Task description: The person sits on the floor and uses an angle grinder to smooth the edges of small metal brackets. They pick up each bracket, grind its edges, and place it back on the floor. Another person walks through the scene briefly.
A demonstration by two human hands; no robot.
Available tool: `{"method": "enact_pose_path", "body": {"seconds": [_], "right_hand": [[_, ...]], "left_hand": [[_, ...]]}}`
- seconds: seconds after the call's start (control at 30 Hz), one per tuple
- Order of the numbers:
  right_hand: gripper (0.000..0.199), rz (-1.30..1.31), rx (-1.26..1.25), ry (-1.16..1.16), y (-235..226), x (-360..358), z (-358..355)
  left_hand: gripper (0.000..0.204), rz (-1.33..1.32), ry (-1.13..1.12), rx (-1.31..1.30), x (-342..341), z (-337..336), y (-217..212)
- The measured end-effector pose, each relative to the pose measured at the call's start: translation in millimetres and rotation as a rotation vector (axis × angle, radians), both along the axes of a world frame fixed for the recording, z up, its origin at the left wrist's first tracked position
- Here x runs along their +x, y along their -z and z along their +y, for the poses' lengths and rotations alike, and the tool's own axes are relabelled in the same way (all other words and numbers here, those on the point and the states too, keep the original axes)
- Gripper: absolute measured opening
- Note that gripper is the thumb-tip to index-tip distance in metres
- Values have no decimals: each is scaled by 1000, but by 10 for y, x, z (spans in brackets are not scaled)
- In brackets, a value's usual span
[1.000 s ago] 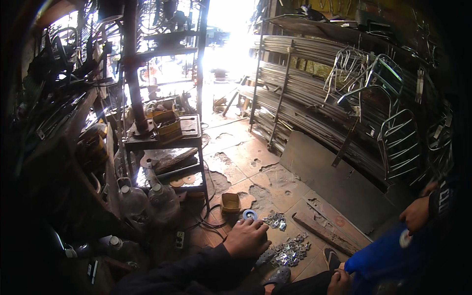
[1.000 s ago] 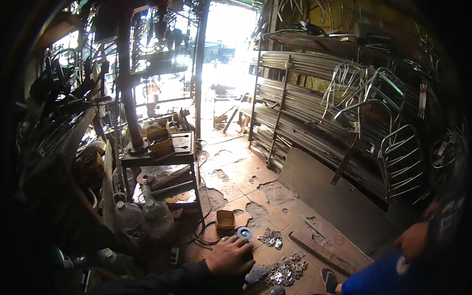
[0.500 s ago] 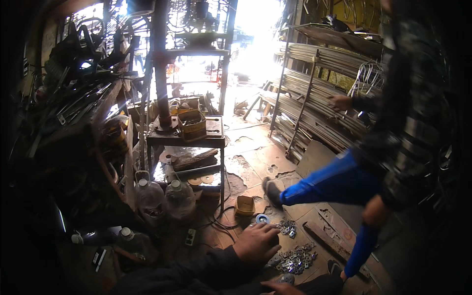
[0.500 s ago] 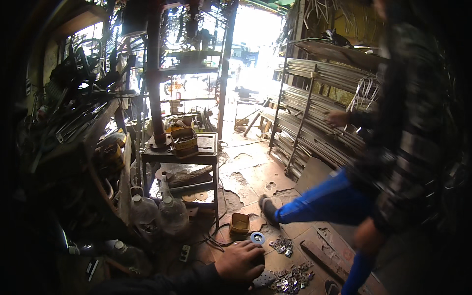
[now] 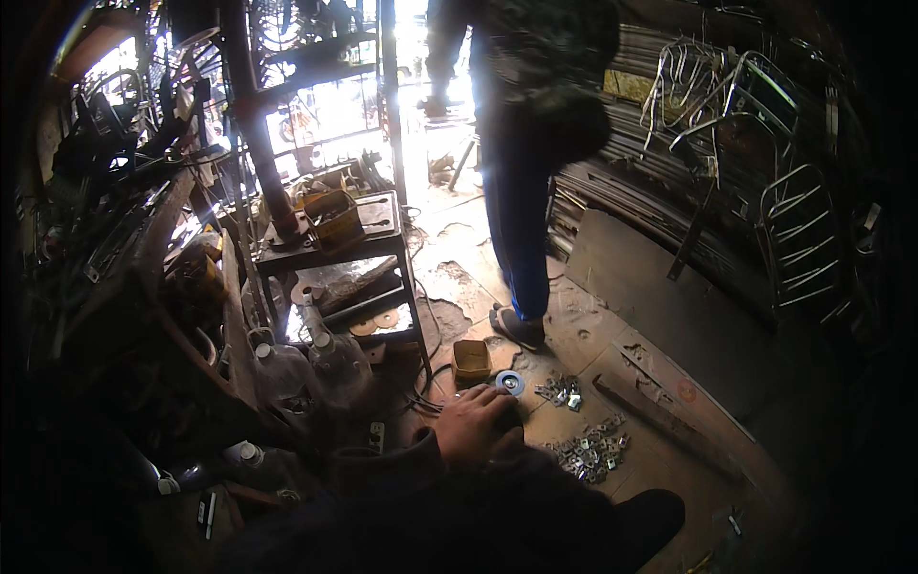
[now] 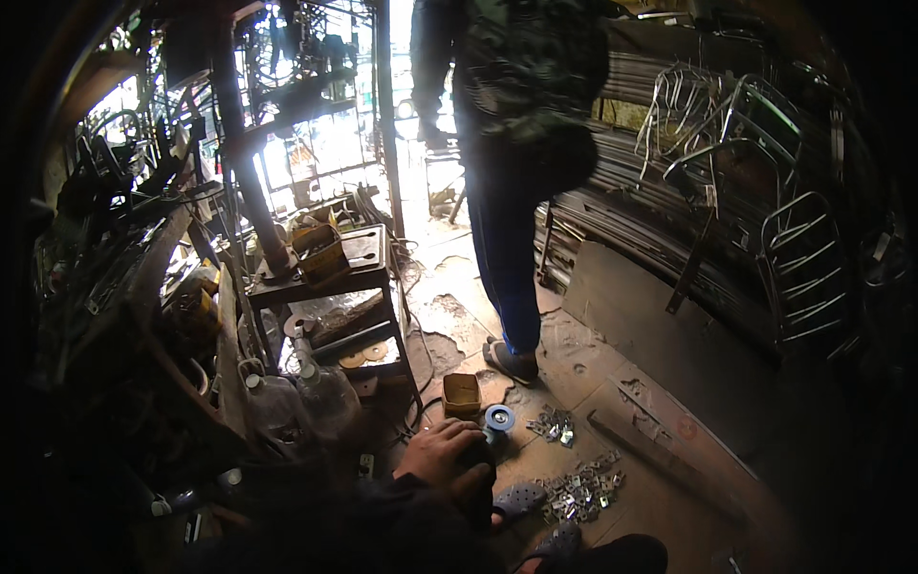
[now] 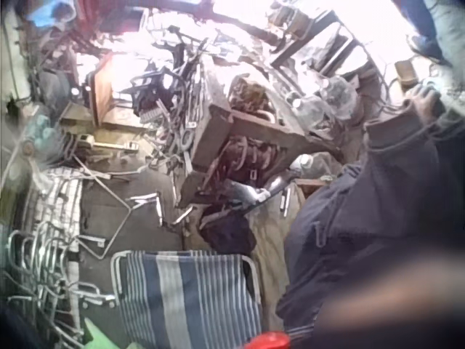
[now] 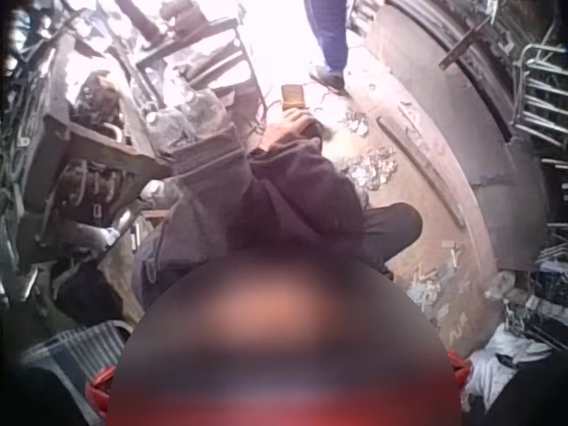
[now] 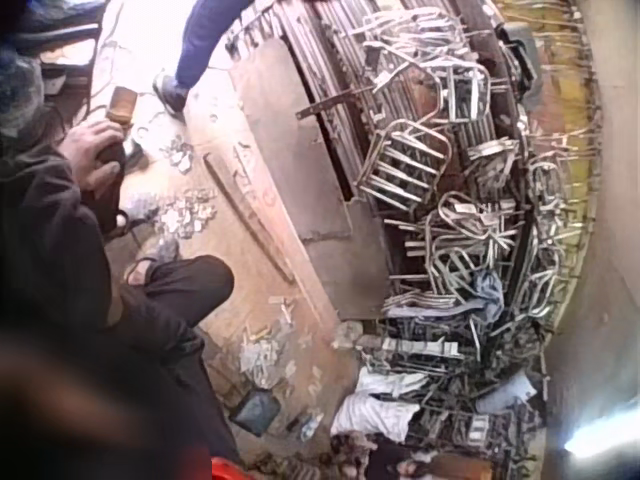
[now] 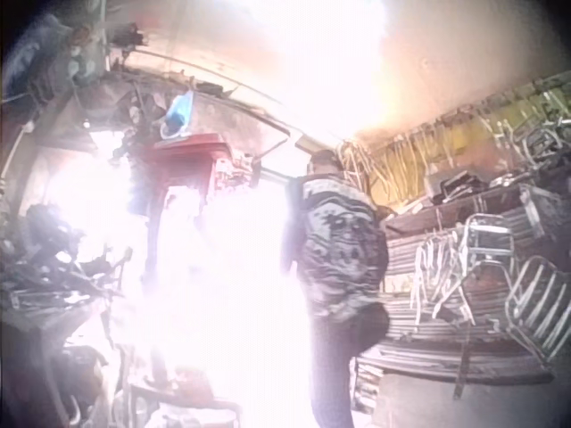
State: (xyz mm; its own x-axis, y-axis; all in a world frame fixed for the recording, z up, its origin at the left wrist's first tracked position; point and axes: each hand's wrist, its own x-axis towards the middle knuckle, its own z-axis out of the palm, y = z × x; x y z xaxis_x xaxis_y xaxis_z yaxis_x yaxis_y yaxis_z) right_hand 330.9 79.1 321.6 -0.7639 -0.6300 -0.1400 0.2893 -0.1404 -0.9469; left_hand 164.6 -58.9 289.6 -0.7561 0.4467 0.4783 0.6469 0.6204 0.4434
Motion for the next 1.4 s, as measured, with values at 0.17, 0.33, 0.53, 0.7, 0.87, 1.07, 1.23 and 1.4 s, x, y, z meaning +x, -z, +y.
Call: {"method": "enact_pose_path", "body": {"seconds": [0.17,0.33,0.53,0.7,0.87,1.07,1.23,1.4], "right_hand": [[66,16,22,39,-77,-2,105],[63,17,31,67,-108,-5,218],[60,41,53,82,-188,-52,251],[57,55,63,84,-254,-67,204],[54,57,49,94,-176,-62,223],[51,17,18,103,-69,-43,397],[49,-3,11,95,-84,-70,514],[46,1,25,79,-140,-90,568]], "left_hand": [[47,-36,-3,8,-19,52,-31],[50,-54,-31,-30,-56,44,5],[50,24,-43,-32,-108,0,44],[50,29,-19,-5,-99,-48,-25],[52,14,-2,39,-41,-38,-82],[51,19,48,51,194,230,-184],[50,-7,133,-19,410,533,-338],[49,-16,127,-50,348,523,-347]]}}
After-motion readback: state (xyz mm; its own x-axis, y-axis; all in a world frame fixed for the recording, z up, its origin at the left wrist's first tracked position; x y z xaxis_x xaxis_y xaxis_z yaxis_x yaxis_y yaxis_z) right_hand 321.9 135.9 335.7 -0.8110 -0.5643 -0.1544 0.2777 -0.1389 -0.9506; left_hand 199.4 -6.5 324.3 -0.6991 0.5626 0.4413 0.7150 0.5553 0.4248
